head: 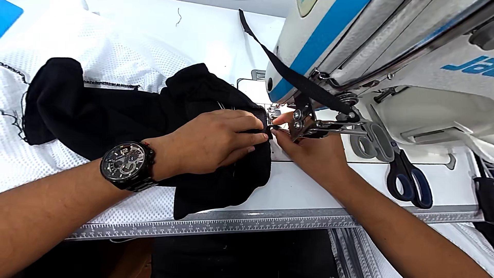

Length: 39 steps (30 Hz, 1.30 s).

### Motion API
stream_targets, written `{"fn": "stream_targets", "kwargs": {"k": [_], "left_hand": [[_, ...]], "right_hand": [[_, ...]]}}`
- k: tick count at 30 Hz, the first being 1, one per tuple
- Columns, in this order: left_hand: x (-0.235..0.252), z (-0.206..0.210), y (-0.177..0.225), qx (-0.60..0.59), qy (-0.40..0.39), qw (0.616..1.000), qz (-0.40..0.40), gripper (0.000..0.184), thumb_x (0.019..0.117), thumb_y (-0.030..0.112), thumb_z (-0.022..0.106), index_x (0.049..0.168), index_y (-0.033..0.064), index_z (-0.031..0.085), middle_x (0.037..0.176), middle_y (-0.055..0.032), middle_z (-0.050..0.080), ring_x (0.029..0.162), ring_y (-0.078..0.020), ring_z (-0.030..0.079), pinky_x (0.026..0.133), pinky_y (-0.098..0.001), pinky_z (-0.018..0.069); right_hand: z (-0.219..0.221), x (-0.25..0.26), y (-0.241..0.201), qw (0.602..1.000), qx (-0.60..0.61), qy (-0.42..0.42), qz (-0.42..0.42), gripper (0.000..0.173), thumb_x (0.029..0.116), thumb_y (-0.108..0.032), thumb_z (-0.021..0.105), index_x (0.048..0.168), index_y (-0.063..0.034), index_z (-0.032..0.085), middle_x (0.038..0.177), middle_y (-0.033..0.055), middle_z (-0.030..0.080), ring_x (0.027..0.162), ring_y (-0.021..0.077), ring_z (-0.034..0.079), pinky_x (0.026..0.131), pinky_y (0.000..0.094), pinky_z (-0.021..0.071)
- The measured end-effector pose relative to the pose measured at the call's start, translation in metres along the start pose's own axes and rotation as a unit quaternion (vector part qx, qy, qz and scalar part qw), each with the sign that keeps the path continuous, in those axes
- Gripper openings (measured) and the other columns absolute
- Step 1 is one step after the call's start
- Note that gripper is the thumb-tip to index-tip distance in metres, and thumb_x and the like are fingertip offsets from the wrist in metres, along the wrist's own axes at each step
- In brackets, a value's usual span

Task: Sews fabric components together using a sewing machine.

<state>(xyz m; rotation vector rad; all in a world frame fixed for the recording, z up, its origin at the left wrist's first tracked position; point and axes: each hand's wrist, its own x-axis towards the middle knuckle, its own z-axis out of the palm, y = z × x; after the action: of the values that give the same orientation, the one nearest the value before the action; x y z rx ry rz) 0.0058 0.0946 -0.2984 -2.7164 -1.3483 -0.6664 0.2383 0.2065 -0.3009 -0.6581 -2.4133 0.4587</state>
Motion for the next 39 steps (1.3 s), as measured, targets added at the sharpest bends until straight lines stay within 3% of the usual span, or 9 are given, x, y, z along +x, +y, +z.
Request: {"fn": "stream_targets", "kwargs": {"k": [4, 8, 11, 15, 19, 24, 39], "left_hand": [[0.003, 0.001, -0.002, 0.000, -0.007, 1.000, 0.005, 0.040, 0.1072, 0.029, 0.041, 0.130, 0.0147, 0.071, 0.133, -0.0082, 0.066, 0.132, -0.0248, 0.057, 0.113, -0.0404, 0.0452], [0.005, 0.001, -0.005, -0.006, -0.019, 1.000, -0.001, 0.041, 0.1071, 0.032, 0.040, 0.132, 0.0188, 0.070, 0.135, -0.0046, 0.065, 0.137, -0.0265, 0.053, 0.119, -0.0483, 0.0358], [0.006, 0.003, -0.008, -0.022, -0.018, 1.000, -0.002, 0.041, 0.1070, 0.032, 0.040, 0.132, 0.0184, 0.070, 0.136, -0.0073, 0.064, 0.137, -0.0272, 0.052, 0.118, -0.0466, 0.0384], [0.008, 0.004, -0.011, -0.031, -0.017, 0.999, -0.003, 0.042, 0.1073, 0.032, 0.040, 0.132, 0.0174, 0.070, 0.137, -0.0133, 0.061, 0.135, -0.0294, 0.053, 0.115, -0.0441, 0.0417], [0.012, 0.003, -0.016, -0.031, -0.014, 0.999, -0.001, 0.043, 0.1074, 0.032, 0.039, 0.131, 0.0155, 0.071, 0.138, -0.0169, 0.061, 0.136, -0.0315, 0.053, 0.116, -0.0432, 0.0407], [0.017, 0.003, -0.022, -0.039, -0.013, 0.999, -0.002, 0.042, 0.1073, 0.031, 0.040, 0.130, 0.0132, 0.070, 0.139, -0.0165, 0.062, 0.138, -0.0302, 0.053, 0.118, -0.0423, 0.0386], [0.024, 0.001, -0.027, -0.048, -0.020, 0.999, -0.003, 0.040, 0.1073, 0.030, 0.042, 0.128, 0.0127, 0.071, 0.136, -0.0102, 0.067, 0.139, -0.0272, 0.053, 0.120, -0.0466, 0.0363]], "right_hand": [[0.000, -0.001, 0.003, 0.999, -0.030, 0.005, -0.022, 0.015, 0.0943, -0.024, 0.066, 0.101, -0.0150, 0.075, 0.083, -0.0011, 0.072, 0.067, 0.0086, 0.063, 0.060, 0.0336, 0.0495], [-0.002, -0.004, 0.003, 0.995, -0.075, 0.025, -0.057, 0.019, 0.0972, -0.022, 0.063, 0.104, -0.0096, 0.075, 0.081, 0.0056, 0.072, 0.064, 0.0174, 0.065, 0.056, 0.0402, 0.0486], [-0.003, -0.007, 0.003, 0.989, -0.106, 0.057, -0.091, 0.017, 0.0962, -0.018, 0.064, 0.092, -0.0056, 0.074, 0.074, 0.0087, 0.071, 0.058, 0.0192, 0.063, 0.050, 0.0398, 0.0461], [0.001, -0.004, 0.005, 0.989, -0.126, 0.037, -0.072, 0.019, 0.0975, -0.023, 0.063, 0.098, -0.0094, 0.076, 0.083, 0.0085, 0.074, 0.068, 0.0226, 0.069, 0.058, 0.0445, 0.0500], [0.000, -0.005, 0.004, 0.986, -0.147, 0.038, -0.068, 0.019, 0.0977, -0.024, 0.063, 0.099, -0.0090, 0.075, 0.086, 0.0094, 0.074, 0.070, 0.0241, 0.069, 0.058, 0.0456, 0.0508], [0.000, -0.005, 0.004, 0.983, -0.139, 0.067, -0.099, 0.016, 0.0970, -0.018, 0.064, 0.096, -0.0077, 0.077, 0.087, 0.0105, 0.076, 0.073, 0.0234, 0.071, 0.060, 0.0428, 0.0523], [0.007, 0.001, 0.005, 0.974, -0.188, 0.081, -0.098, 0.018, 0.0958, -0.021, 0.063, 0.095, -0.0091, 0.077, 0.086, 0.0118, 0.076, 0.074, 0.0284, 0.072, 0.060, 0.0466, 0.0509]]}}
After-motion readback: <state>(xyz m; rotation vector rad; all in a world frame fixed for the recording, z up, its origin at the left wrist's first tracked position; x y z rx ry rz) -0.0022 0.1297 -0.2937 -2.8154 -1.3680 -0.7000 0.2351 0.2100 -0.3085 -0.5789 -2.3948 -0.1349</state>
